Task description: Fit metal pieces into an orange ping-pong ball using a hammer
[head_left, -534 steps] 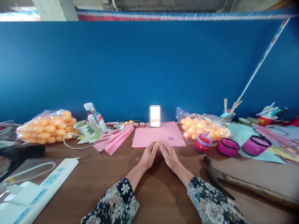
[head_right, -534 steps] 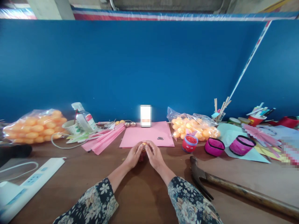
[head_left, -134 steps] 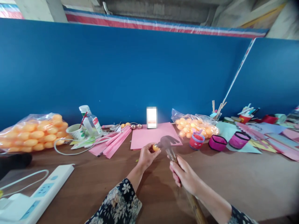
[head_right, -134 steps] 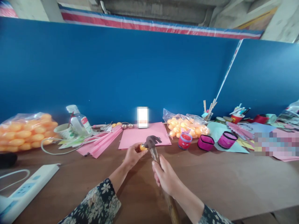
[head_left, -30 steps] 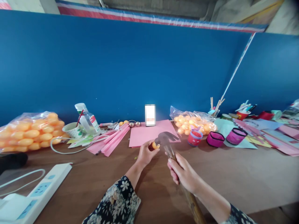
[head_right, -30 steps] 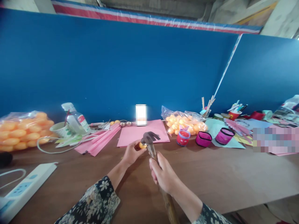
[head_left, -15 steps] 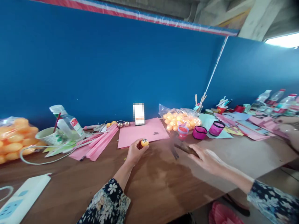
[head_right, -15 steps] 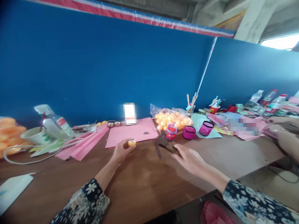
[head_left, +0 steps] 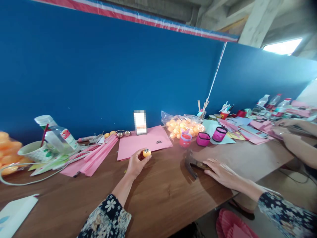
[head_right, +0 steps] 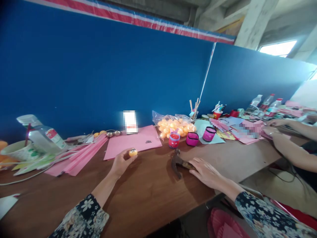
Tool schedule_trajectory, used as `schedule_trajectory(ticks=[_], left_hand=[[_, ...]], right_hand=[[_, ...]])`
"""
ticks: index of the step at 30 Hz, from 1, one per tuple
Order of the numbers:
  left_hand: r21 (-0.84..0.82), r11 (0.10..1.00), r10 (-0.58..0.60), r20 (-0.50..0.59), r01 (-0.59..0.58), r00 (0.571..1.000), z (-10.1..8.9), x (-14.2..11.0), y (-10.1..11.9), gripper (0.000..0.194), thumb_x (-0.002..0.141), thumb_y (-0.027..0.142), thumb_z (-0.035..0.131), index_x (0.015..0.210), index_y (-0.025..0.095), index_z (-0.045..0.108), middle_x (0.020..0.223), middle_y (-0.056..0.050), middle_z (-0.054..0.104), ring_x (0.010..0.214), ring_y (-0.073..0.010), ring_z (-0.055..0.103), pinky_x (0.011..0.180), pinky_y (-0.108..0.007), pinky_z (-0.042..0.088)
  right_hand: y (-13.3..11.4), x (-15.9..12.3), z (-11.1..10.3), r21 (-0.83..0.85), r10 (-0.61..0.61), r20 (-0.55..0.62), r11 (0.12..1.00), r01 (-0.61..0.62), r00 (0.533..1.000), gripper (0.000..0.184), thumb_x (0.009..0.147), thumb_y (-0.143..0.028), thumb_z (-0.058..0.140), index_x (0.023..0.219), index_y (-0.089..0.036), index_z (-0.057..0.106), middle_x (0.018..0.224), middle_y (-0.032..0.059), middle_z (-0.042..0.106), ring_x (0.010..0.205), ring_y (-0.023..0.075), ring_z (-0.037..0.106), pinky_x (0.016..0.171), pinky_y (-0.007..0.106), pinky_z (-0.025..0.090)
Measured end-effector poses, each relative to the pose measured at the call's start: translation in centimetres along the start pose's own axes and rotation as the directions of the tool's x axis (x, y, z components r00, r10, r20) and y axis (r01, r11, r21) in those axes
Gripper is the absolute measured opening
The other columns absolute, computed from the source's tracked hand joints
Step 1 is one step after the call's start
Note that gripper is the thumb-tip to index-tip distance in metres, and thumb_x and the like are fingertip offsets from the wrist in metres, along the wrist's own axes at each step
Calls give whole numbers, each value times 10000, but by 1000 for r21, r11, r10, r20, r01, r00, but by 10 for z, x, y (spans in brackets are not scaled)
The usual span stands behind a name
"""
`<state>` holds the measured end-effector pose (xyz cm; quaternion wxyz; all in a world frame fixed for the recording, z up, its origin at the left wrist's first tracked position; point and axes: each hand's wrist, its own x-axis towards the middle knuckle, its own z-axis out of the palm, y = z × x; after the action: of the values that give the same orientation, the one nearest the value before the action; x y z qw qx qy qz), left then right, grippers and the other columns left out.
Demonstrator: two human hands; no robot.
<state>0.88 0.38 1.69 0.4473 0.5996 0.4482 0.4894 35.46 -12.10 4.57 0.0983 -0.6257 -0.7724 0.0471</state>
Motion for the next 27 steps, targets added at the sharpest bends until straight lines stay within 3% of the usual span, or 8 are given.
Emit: schedule_trajectory(ticks=[10, 27], left_hand=[[79, 996, 43, 3, -43, 999, -1, -1, 4, 411, 619, 290, 665, 994, 139, 588, 980, -79, 651, 908, -197, 599, 811, -329, 477], [66, 996, 50, 17, -52, 999, -1, 0, -1, 422, 624, 298, 659, 1006, 137, 578, 976, -83, 648, 903, -203, 600, 820, -350, 471]], right_hand=[[13, 7, 1, -23, -58, 35, 998, 58, 998, 277, 842, -355, 386, 1040, -213, 517, 988, 78, 542, 909, 210, 522, 806, 342, 402], [51, 15, 6, -95, -23, 10, 995, 23, 1000, 303, 838, -361, 378, 1059, -208, 519, 1020, 88, 550, 922, 214, 530, 829, 351, 398]])
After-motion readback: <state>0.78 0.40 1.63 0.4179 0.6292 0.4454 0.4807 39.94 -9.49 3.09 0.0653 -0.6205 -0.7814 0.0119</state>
